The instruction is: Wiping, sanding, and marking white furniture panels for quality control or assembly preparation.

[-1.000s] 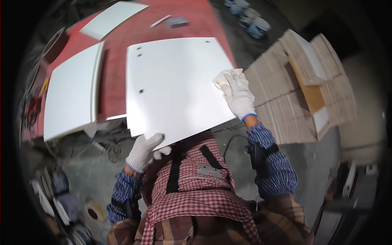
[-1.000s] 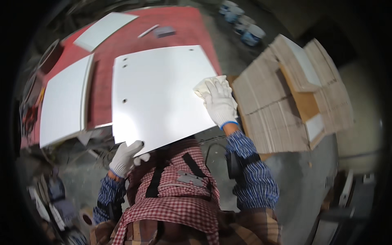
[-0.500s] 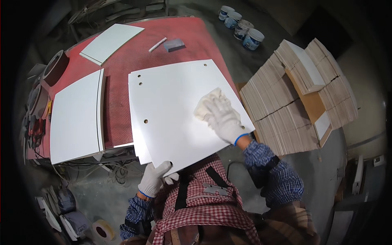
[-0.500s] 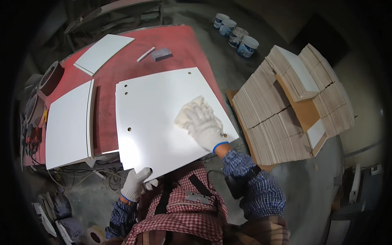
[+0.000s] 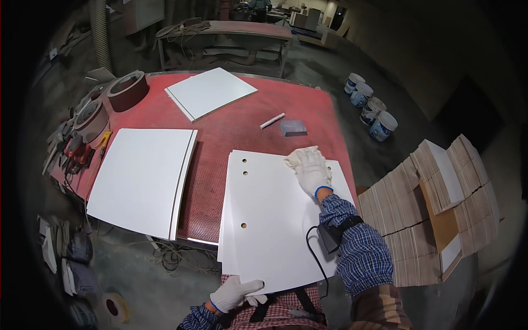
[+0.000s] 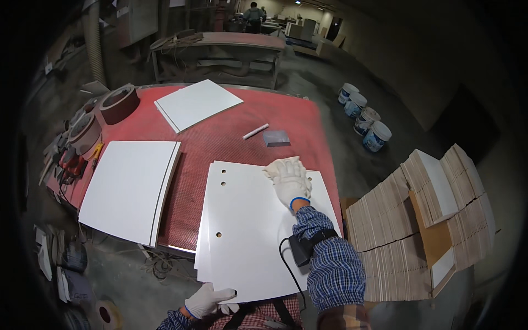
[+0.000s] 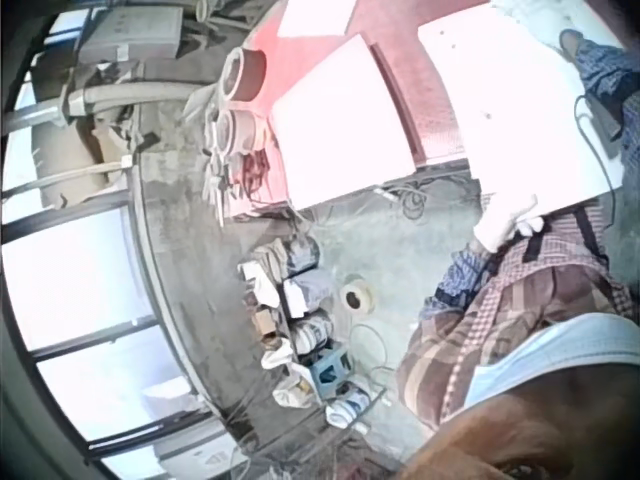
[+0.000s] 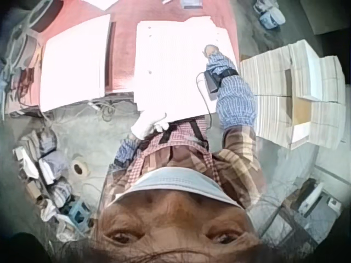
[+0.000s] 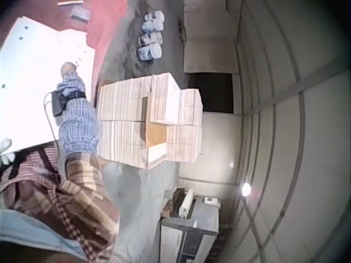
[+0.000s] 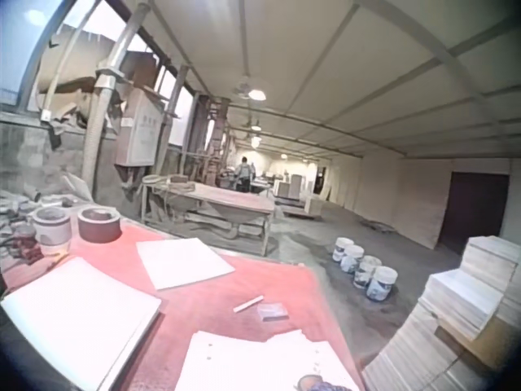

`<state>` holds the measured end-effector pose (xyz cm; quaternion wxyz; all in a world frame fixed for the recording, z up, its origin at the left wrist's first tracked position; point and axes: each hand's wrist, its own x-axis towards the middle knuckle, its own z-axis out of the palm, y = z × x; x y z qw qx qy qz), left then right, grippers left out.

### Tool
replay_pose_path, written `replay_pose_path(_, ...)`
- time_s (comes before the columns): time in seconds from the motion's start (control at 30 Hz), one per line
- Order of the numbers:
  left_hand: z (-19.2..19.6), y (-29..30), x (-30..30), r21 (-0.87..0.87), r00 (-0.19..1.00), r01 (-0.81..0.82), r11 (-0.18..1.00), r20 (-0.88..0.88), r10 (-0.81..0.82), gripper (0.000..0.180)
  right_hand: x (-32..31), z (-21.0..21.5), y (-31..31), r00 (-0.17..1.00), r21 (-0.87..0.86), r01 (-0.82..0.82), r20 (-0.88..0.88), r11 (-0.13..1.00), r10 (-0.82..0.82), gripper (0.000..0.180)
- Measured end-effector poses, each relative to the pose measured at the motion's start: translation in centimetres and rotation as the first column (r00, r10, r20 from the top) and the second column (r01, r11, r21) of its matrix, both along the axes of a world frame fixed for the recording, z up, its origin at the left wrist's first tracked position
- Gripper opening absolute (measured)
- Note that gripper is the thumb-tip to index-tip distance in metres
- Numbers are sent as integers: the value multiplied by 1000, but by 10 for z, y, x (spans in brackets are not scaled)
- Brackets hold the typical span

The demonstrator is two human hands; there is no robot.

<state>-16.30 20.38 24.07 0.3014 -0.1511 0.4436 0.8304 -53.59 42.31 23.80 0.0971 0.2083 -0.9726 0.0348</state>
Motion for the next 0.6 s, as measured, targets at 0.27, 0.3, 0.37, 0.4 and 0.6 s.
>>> replay_pose_path(0.27, 3, 4, -2, -5, 999, 26, 1000, 24, -26, 42, 55, 12, -123, 889, -169, -454, -147, 875, 433, 56)
replay_pose_path(0.3, 3, 6, -2, -15, 1000, -1, 1000, 11, 1, 40, 64, 14, -125, 846, -161, -531, -141, 832, 513, 54)
replay_pose_path(0.37, 1, 7, -3, -26, 1000, -17, 1000, -7, 17, 39, 85, 15, -128, 802, -151, -597, -139, 788, 581, 53)
replay_pose_path(0.4, 2, 7, -3, -34, 1000, -24, 999, -6, 23, 37, 102, 11, -130, 742, -166, -671, -160, 723, 651, 54)
replay_pose_path(0.6, -17, -10, 10, 55, 989, 121, 991, -90, -116, 46, 230, 60, -104, 565, -141, -807, 98, 573, 820, 62)
